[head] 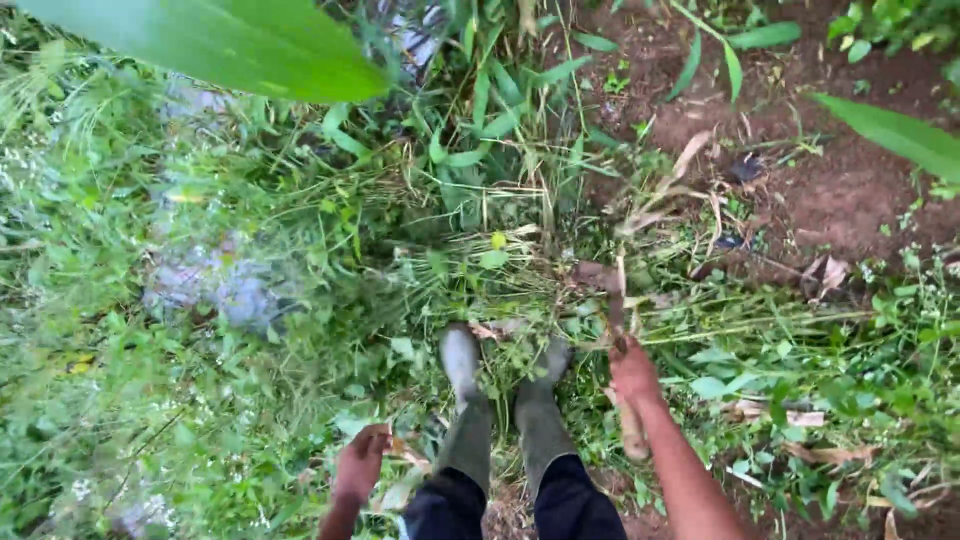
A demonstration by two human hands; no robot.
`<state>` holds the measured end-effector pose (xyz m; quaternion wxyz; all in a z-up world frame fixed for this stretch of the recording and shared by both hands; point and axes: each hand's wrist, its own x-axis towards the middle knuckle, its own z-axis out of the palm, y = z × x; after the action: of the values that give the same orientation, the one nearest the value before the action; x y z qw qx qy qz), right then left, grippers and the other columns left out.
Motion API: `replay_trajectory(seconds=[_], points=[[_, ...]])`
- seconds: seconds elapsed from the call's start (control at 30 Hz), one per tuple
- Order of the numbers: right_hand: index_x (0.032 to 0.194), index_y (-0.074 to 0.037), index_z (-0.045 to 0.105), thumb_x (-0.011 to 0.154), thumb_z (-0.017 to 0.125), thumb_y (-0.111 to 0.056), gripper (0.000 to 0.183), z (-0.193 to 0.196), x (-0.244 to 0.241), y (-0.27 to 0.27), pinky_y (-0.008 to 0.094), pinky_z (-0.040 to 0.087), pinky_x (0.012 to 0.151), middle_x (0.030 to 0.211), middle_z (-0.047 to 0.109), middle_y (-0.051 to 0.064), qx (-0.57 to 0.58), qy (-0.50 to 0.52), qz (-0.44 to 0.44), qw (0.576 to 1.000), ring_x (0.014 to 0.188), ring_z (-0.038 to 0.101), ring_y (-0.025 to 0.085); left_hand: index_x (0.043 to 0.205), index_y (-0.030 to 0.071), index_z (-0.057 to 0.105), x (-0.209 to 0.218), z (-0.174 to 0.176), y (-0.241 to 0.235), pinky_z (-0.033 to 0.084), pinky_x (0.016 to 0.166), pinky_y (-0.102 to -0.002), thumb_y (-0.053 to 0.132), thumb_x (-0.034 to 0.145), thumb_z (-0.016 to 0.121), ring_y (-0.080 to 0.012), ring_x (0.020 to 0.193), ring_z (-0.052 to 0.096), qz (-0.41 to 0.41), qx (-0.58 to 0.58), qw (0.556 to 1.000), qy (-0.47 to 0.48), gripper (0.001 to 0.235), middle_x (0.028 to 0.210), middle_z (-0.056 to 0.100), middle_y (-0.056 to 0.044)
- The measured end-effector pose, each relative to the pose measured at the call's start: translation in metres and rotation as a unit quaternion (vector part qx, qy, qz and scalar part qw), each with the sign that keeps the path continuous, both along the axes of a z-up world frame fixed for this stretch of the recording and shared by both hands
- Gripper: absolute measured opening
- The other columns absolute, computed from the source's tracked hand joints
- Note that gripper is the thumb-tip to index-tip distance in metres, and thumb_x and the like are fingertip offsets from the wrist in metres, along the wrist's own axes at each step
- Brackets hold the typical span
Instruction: Using a sickle to clear weeds around corn plants in a field
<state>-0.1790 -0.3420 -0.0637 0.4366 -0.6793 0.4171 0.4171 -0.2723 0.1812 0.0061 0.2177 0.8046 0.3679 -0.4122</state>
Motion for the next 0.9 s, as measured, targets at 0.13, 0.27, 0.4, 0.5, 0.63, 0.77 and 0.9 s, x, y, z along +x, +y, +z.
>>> replay_trajectory(seconds=[0.13,0.27,0.4,0.5,0.63,0.77,0.9], points=[[0.102,-0.010,0.066,0.102,0.065,-0.013,0.003,-0.014,0.024,0.028,0.031,0.045,0.044,0.086,0.065,0.005,-0.038,-0.062,-0.205,0.976,0.060,0.057,0.016,0.117,0.026,0.077,0.021,0.006,-0.015,0.053,0.086,-0.036,0.039,0.095,0.054,-0.0229,0.102,0.074,0.046,-0.037,0.998,0.021,0.035,0.115,0.082,-0.005],[0.127,-0.019,0.047,0.116,0.023,-0.030,0.028,0.061,0.101,0.085,0.020,0.033,0.035,0.070,0.051,-0.005,-0.035,-0.274,-0.286,0.918,0.047,0.043,0.007,0.132,0.021,0.068,0.006,0.011,-0.004,0.053,0.107,-0.062,0.044,0.102,0.050,-0.0324,0.118,0.072,0.078,-0.074,0.993,0.055,0.042,0.138,0.070,-0.010],[0.131,-0.010,0.038,0.101,0.049,0.013,0.039,0.070,0.179,0.138,0.030,0.050,0.040,0.093,0.057,0.008,-0.141,-0.352,-0.109,0.919,0.059,0.055,0.020,0.109,0.018,0.078,-0.012,0.006,0.019,0.057,0.059,-0.035,0.043,0.100,0.051,-0.0147,0.068,0.065,0.107,-0.095,0.990,0.018,0.037,0.086,0.079,-0.004],[0.130,-0.018,0.043,0.100,0.055,0.004,0.039,0.033,0.239,0.199,0.026,0.042,0.039,0.096,0.057,0.005,-0.033,-0.342,-0.207,0.916,0.057,0.050,0.014,0.116,0.020,0.076,-0.014,0.020,0.034,0.052,0.065,-0.032,0.044,0.100,0.049,-0.0162,0.078,0.062,0.140,-0.099,0.984,0.052,0.040,0.097,0.076,-0.003],[0.067,-0.025,0.058,0.072,0.047,-0.088,0.064,-0.090,0.281,0.279,0.030,0.032,0.036,0.049,0.040,-0.006,0.285,-0.124,-0.452,0.836,0.040,0.045,0.013,0.106,0.009,0.081,-0.086,-0.028,0.074,0.063,0.085,-0.033,0.022,0.093,0.063,-0.0197,0.094,0.078,0.279,-0.128,0.950,-0.058,0.026,0.107,0.084,-0.009],[0.145,-0.019,0.040,0.092,0.050,-0.003,0.056,-0.027,0.219,0.359,0.039,0.035,0.046,0.073,0.060,0.001,-0.015,-0.240,0.220,0.945,0.056,0.054,0.022,0.109,0.014,0.074,-0.095,-0.006,0.090,0.054,0.061,-0.030,0.031,0.099,0.059,-0.0200,0.082,0.078,0.268,-0.146,0.952,-0.020,0.025,0.103,0.084,-0.007],[0.163,-0.013,0.015,0.101,0.053,-0.002,0.073,0.028,0.123,0.368,0.024,0.040,0.032,0.088,0.053,0.012,-0.033,-0.223,0.456,0.861,0.043,0.049,0.011,0.108,0.012,0.080,-0.126,-0.018,0.085,0.050,0.064,-0.028,0.025,0.097,0.060,-0.0162,0.063,0.062,0.321,-0.126,0.938,0.034,0.026,0.088,0.086,-0.008]])
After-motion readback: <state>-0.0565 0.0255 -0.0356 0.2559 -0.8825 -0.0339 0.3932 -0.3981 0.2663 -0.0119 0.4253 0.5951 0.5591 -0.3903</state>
